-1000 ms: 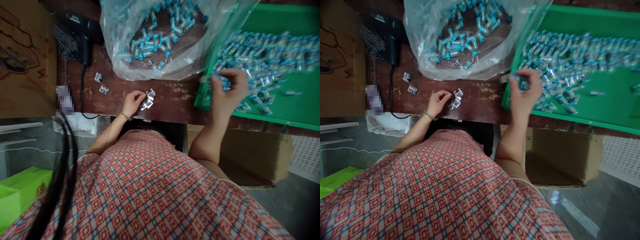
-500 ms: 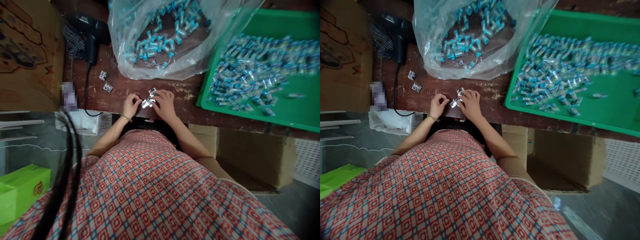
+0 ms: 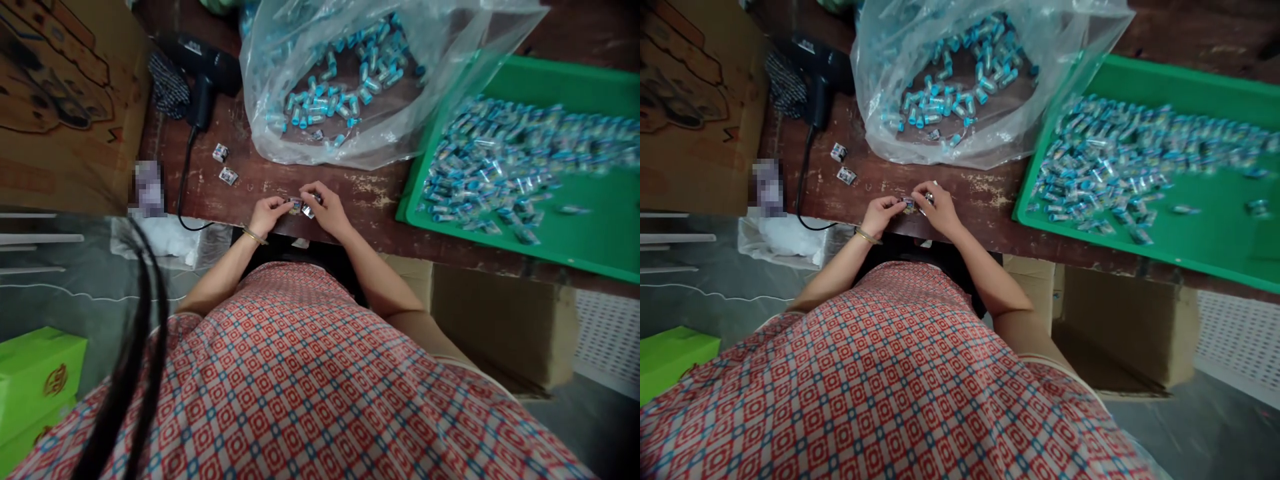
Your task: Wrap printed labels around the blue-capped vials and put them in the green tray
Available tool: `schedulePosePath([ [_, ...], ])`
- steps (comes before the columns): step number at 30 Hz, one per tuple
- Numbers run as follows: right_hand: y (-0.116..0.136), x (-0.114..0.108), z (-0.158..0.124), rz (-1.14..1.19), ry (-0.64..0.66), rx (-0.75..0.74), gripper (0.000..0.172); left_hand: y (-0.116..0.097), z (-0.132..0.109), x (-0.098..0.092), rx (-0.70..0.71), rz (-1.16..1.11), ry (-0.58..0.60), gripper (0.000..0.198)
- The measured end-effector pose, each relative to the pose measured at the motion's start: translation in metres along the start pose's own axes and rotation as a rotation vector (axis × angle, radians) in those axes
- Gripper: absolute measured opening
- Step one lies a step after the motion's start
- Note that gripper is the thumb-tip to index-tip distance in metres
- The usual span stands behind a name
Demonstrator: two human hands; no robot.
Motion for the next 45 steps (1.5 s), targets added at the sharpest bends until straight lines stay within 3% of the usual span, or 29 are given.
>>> schedulePosePath([
  [3, 0.0, 0.001, 0.003, 0.055, 0.003, 0.023, 0.024, 0.002, 0.004, -0.003, 0.039, 0.121, -0.042, 0.046],
  [7, -0.007, -0.005, 0.006, 0.071, -0.121, 0.105, 0.028, 0.001, 0.009, -0.009, 0.198, 0.589, -0.222, 0.032],
  [10, -0.01, -0.008, 0.006, 0.13, -0.132, 0.154, 0.034, -0.002, 0.008, -0.013, 0.248, 0.747, -0.333, 0.052],
  [12, -0.008, -0.009, 0.006, 0.144, -0.127, 0.164, 0.036, -0.007, 0.008, -0.013, 0.292, 0.694, -0.34, 0.058],
  [15, -0.002, -0.006, 0.006, 0.146, -0.116, 0.15, 0.036, -0.013, 0.011, -0.004, 0.364, 0.481, -0.201, 0.037],
  [19, 0.004, -0.001, 0.01, 0.042, -0.097, 0.109, 0.036, -0.014, 0.019, 0.007, 0.276, 0.217, -0.089, 0.028],
  [23, 0.0, 0.003, 0.019, -0.237, -0.082, 0.114, 0.034, -0.009, 0.024, 0.005, 0.225, 0.23, -0.138, 0.028],
  [28, 0.002, 0.004, 0.026, -0.583, -0.033, 0.03, 0.018, -0.002, 0.028, -0.018, 0.196, 0.321, -0.28, 0.021],
  [29, 0.004, 0.002, 0.029, -0.614, -0.001, -0.006, 0.023, -0.001, 0.03, -0.023, 0.173, 0.301, -0.284, 0.019],
  [31, 0.01, -0.006, 0.042, -0.598, 0.034, -0.066, 0.034, 0.0, 0.032, -0.032, 0.118, 0.238, -0.281, 0.016],
  [35, 0.015, -0.033, 0.104, -0.537, -0.052, -0.137, 0.033, -0.003, 0.033, -0.038, 0.014, 0.05, -0.221, 0.019],
  [40, -0.007, -0.038, 0.189, -0.811, 0.089, 0.019, 0.035, -0.016, 0.028, -0.04, -0.051, -0.118, -0.15, 0.037],
  [43, -0.013, -0.031, 0.199, -0.799, 0.079, 0.02, 0.033, -0.023, 0.022, -0.047, -0.036, -0.168, -0.147, 0.044],
  [45, -0.004, -0.028, 0.186, -0.592, 0.046, -0.037, 0.035, -0.026, 0.018, -0.052, -0.02, -0.181, -0.154, 0.045],
])
Point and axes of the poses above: each hand's wrist, its own z-axis towards the middle knuckle, its own x-axis out of the palm, y = z × x, the point moved 2 cm from there along z, towards the middle knuckle, and after that the axes turned 11 degrees about z, right-handed, at the moved point
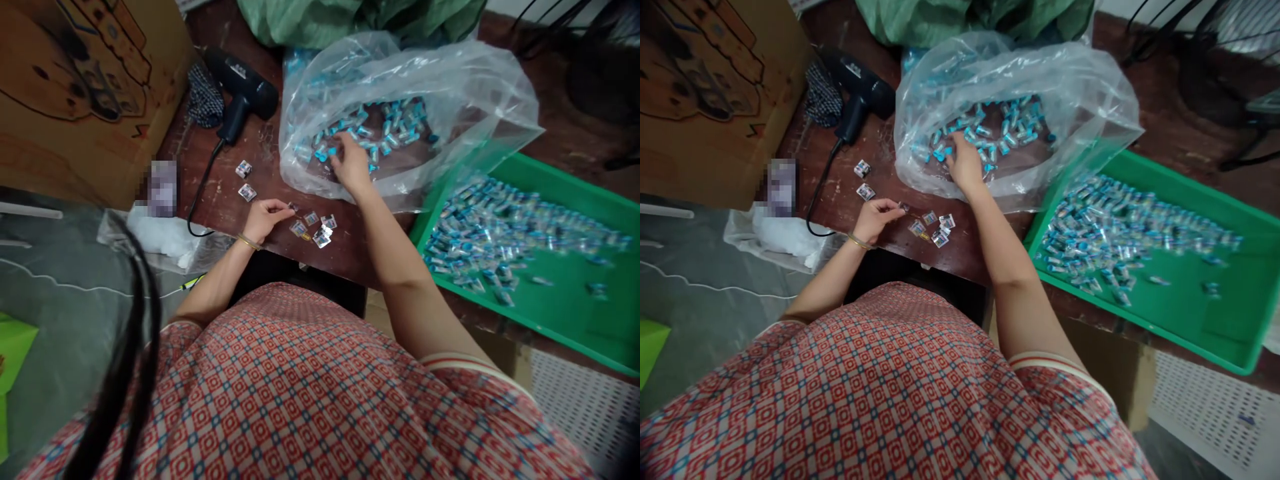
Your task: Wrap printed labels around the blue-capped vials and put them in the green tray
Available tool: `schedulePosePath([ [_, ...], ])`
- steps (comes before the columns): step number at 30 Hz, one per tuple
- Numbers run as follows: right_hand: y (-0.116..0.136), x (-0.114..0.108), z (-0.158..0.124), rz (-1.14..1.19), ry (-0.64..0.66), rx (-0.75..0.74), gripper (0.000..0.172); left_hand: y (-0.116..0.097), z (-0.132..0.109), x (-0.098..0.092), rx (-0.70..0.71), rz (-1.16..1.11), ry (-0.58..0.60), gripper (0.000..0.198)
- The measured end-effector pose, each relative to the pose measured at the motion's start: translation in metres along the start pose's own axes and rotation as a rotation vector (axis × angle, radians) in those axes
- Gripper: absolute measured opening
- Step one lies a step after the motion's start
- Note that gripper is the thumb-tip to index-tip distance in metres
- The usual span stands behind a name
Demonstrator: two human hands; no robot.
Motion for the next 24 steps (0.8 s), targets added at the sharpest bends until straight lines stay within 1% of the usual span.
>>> schedulePosePath([
  [2, 0.017, -0.007, -0.025, 0.304, -0.009, -0.046, 0.038, -0.003, -0.003, -0.002, 0.012, 0.013, -0.005, 0.044],
  [4, 0.038, -0.014, -0.055, 0.604, 0.024, -0.049, 0.037, -0.006, -0.004, -0.001, 0.023, 0.035, 0.004, 0.043],
  [5, 0.049, -0.017, -0.07, 0.724, 0.047, -0.034, 0.037, -0.008, -0.004, 0.001, 0.028, 0.041, 0.017, 0.043],
  [7, 0.065, -0.021, -0.094, 0.875, 0.091, 0.019, 0.035, -0.013, -0.005, 0.007, 0.042, 0.036, 0.056, 0.044],
  [9, 0.073, -0.024, -0.109, 0.924, 0.119, 0.065, 0.031, -0.018, -0.006, 0.013, 0.055, 0.026, 0.099, 0.046],
  [11, 0.075, -0.028, -0.116, 0.912, 0.112, 0.075, 0.027, -0.021, -0.007, 0.018, 0.064, 0.029, 0.135, 0.048],
  [15, 0.074, -0.042, -0.119, 0.911, 0.024, 0.047, 0.022, -0.021, -0.011, 0.02, 0.065, 0.048, 0.142, 0.048],
  [17, 0.075, -0.046, -0.119, 0.959, 0.025, 0.053, 0.023, -0.021, -0.013, 0.019, 0.073, 0.035, 0.137, 0.047],
  [21, 0.078, -0.039, -0.121, 0.999, 0.125, 0.06, 0.028, -0.022, -0.016, 0.017, 0.087, 0.003, 0.156, 0.043],
  [22, 0.078, -0.036, -0.123, 0.989, 0.135, 0.056, 0.029, -0.021, -0.016, 0.017, 0.087, 0.004, 0.161, 0.042],
  [24, 0.079, -0.031, -0.128, 0.941, 0.103, 0.041, 0.026, -0.019, -0.017, 0.018, 0.084, 0.016, 0.169, 0.043],
])
Point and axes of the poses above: each hand's wrist, its own z-axis towards the middle knuckle, its own x-axis out of the palm, y = z × x, the point moved 2 cm from there along z, towards the middle knuckle, and after that the axes turned 11 degrees about z, right-handed, at the moved point
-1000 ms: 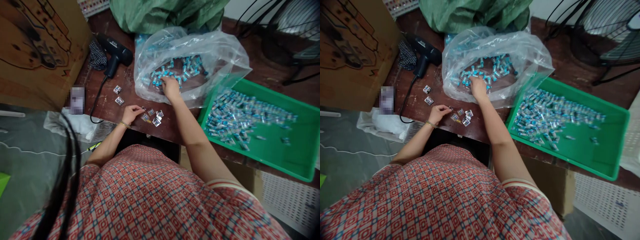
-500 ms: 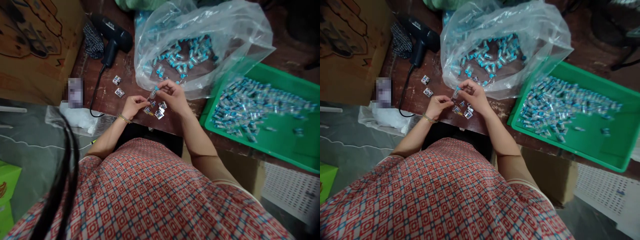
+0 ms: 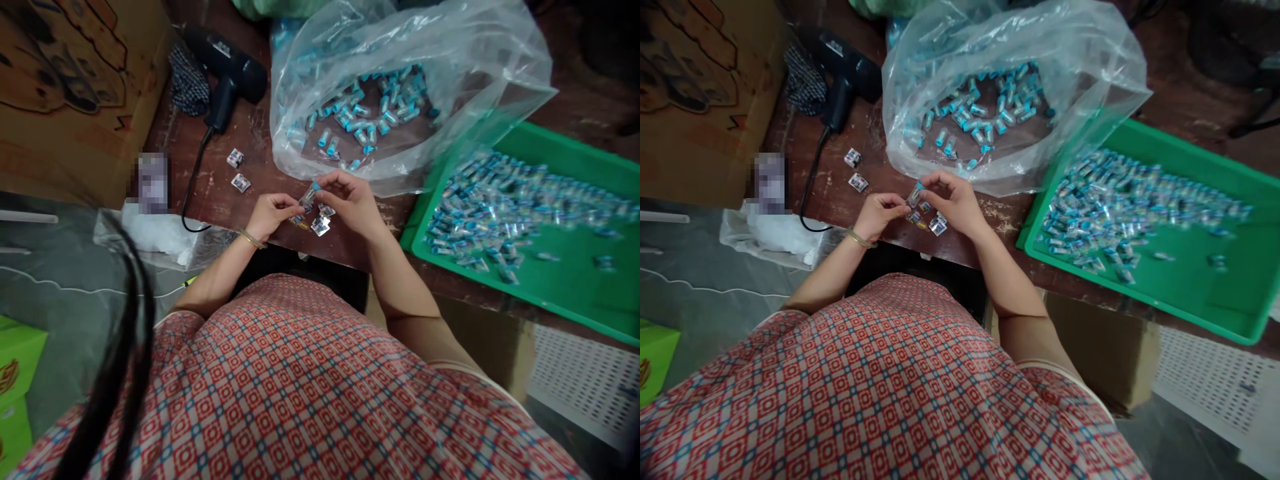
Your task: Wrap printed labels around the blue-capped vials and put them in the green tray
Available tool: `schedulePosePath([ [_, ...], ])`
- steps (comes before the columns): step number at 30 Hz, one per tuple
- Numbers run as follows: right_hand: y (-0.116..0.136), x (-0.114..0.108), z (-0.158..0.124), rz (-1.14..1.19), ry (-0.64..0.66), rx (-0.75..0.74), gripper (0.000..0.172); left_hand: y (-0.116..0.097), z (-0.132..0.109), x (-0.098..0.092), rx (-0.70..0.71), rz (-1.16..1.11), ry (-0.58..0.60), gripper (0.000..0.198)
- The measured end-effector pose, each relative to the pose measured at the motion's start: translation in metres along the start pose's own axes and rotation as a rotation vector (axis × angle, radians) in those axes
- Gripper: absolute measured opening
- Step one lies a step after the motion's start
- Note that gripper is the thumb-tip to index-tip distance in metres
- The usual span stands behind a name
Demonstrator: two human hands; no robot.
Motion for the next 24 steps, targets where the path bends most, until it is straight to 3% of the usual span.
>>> schedulePosePath([
  [5, -0.004, 0.005, -0.013, -0.174, -0.057, -0.065, 0.014, 0.006, -0.004, 0.007, -0.013, -0.087, 0.053, 0.051],
  [11, -0.008, 0.014, -0.026, -0.26, -0.012, -0.058, 0.014, 0.013, -0.018, 0.009, -0.084, -0.225, 0.17, 0.055],
  [15, -0.007, 0.029, -0.035, -0.315, 0.042, -0.117, 0.012, 0.012, -0.028, 0.005, -0.089, -0.278, 0.166, 0.061],
  [24, -0.009, 0.043, -0.063, -0.447, -0.131, -0.154, 0.006, 0.0, -0.047, 0.01, -0.058, -0.227, 0.11, 0.061],
])
Point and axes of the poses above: each hand's wrist, its own z-axis towards the middle knuckle, its own x-axis out of the palm, y = z × x, the point moved 2 cm from there along z, towards the middle knuckle, and after that the axes turned 11 degrees about z, right-handed, at the moved point
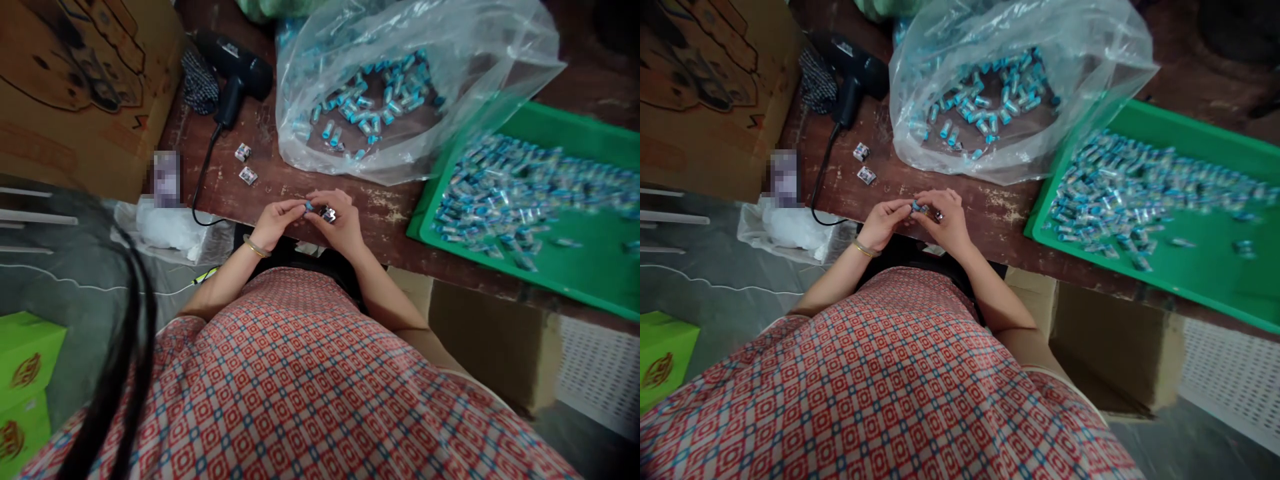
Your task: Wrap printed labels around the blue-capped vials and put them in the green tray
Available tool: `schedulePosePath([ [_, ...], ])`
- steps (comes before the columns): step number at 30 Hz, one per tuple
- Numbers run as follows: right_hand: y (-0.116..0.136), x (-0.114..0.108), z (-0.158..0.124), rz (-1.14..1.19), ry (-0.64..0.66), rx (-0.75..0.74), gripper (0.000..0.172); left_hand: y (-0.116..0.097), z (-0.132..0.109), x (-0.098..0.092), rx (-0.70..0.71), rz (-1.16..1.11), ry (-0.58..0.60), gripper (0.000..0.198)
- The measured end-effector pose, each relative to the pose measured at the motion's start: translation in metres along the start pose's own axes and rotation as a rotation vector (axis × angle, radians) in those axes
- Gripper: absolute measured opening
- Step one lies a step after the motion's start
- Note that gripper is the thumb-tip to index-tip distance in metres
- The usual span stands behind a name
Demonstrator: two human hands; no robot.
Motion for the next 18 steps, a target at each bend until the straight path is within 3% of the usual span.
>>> schedulePosePath([
  [8, -0.008, -0.016, -0.006, -0.058, -0.03, 0.039, 0.003, 0.002, 0.013, 0.016, -0.009, 0.039, 0.052, 0.055],
  [18, -0.025, -0.026, 0.002, 0.161, 0.019, 0.042, 0.006, 0.001, 0.02, 0.021, -0.069, -0.016, 0.121, 0.058],
])
Point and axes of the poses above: each hand's wrist, its own z-axis towards the middle knuckle, its own x-axis out of the palm, y = z × x, the point moved 2 cm from there along z, towards the middle knuckle, and after that the axes turned 11 degrees about z, right-handed, at the moved point
